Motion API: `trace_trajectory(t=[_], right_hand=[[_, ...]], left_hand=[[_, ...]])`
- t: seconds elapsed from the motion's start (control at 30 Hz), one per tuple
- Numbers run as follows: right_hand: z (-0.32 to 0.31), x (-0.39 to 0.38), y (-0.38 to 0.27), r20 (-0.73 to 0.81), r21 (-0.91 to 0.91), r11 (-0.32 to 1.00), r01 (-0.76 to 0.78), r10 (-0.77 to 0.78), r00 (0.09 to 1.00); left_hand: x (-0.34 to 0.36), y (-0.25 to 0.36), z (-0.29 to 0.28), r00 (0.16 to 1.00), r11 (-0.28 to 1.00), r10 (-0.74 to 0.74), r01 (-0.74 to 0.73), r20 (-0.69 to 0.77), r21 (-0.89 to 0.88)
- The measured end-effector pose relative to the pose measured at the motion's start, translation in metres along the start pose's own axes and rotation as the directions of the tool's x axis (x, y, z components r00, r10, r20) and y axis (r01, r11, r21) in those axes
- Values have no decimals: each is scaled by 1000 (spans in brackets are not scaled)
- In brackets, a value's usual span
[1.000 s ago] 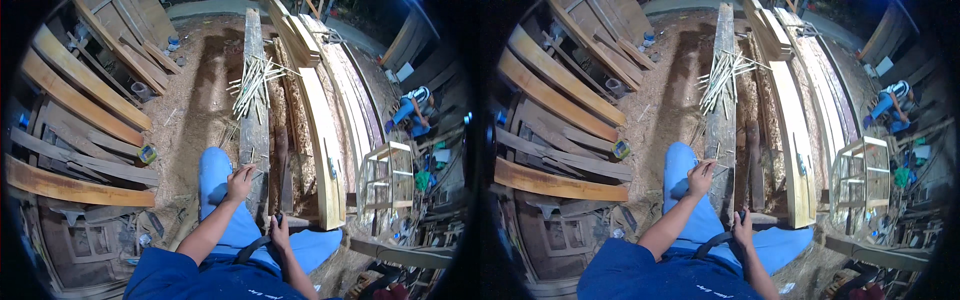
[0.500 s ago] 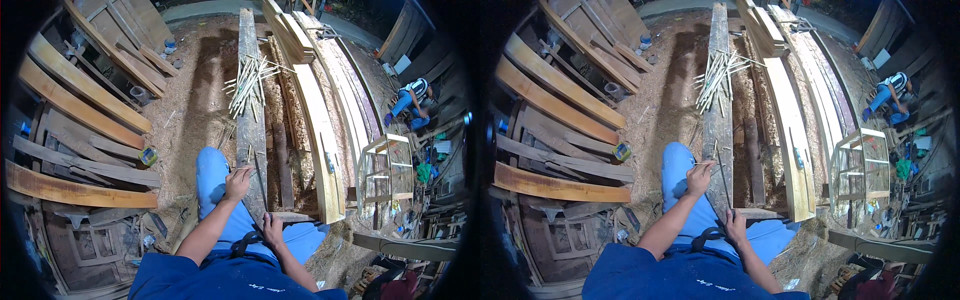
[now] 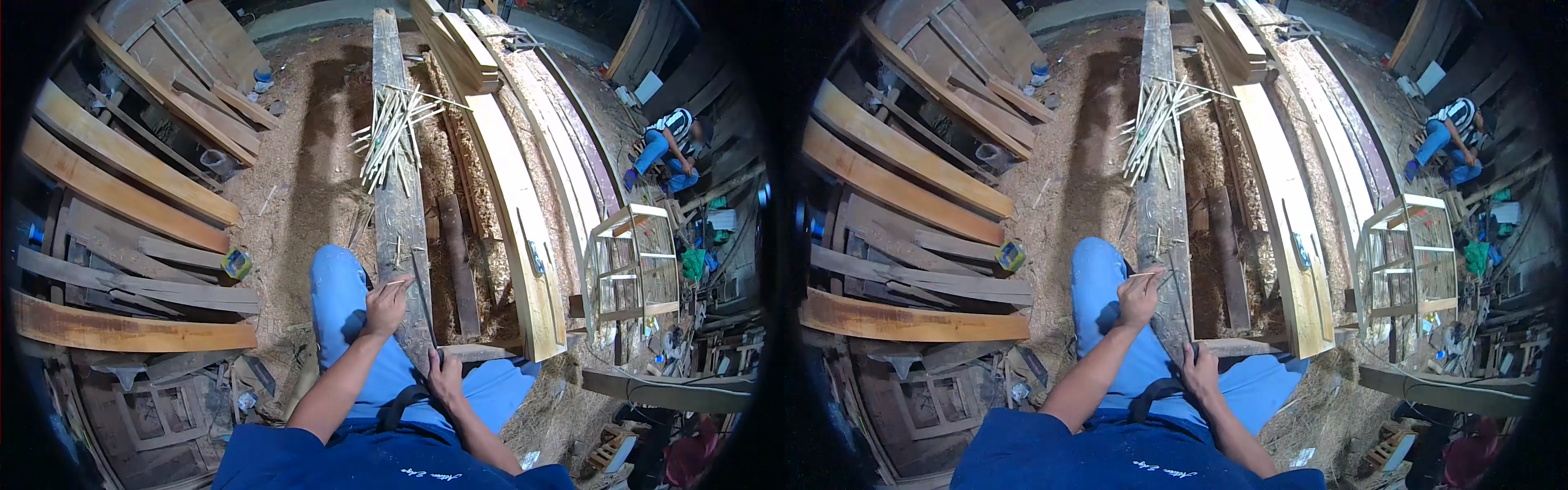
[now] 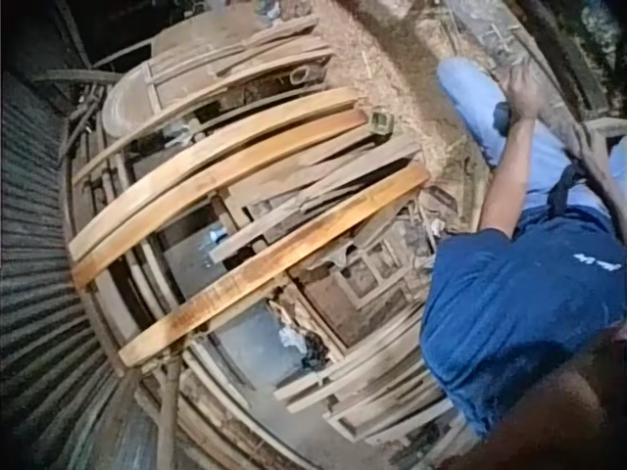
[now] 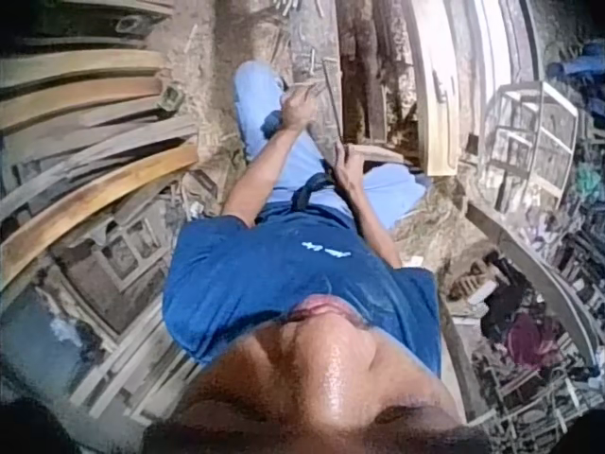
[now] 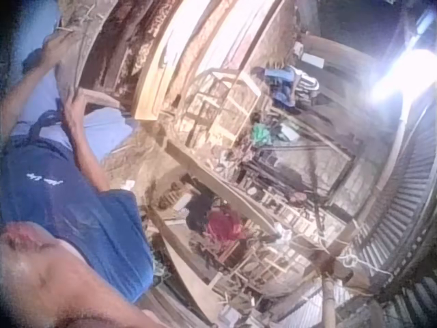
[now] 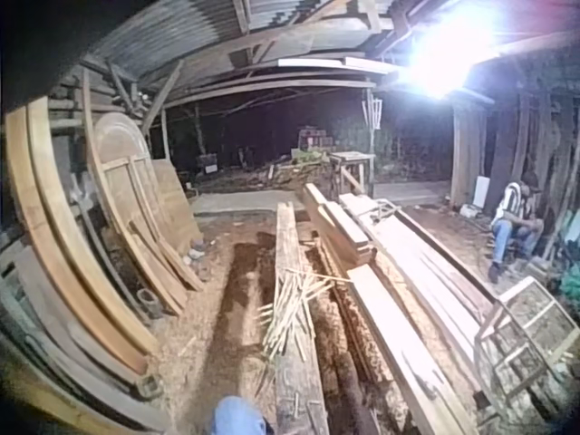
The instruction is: The person uses a large blade to shave down a thin wooden strip by hand, holding the strip against a wooden log and drawing the blade toward themselves to remove shavings from the surface.
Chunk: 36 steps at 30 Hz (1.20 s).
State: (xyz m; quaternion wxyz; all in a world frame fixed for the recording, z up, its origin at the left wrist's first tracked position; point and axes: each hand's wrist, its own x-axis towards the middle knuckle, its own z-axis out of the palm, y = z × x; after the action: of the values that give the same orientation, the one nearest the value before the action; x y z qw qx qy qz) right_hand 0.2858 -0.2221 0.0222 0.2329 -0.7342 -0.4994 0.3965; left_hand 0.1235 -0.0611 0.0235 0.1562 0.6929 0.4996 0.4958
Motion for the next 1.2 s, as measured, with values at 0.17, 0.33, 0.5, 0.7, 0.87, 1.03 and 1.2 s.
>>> trace_trajectory(t=[0.17,0.33,0.5,0.7,0.87,1.03,1.2], right_hand=[[2,3,-3,34,100,994,-47,44,998],[0,-7,-7,14,98,995,-17,16,1000],[7,11,-5,37,45,981,-186,185,982],[9,7,6,32,75,988,-137,135,990],[5,-5,-1,62,89,995,-39,34,997],[18,12,15,-32,-9,994,-107,107,994],[16,8,13,13,34,994,-101,101,995]], left_hand=[[-2,-3,-4,999,999,-36,37,-27,39],[-3,1,-1,998,999,-36,37,-45,17],[-1,1,-2,999,999,-27,25,-36,-32],[4,4,-6,999,998,-27,28,-24,54],[-4,-3,0,997,999,-31,30,-70,-9],[1,1,3,998,999,-45,44,-37,-12],[-2,3,-2,992,993,-121,121,-47,3]])
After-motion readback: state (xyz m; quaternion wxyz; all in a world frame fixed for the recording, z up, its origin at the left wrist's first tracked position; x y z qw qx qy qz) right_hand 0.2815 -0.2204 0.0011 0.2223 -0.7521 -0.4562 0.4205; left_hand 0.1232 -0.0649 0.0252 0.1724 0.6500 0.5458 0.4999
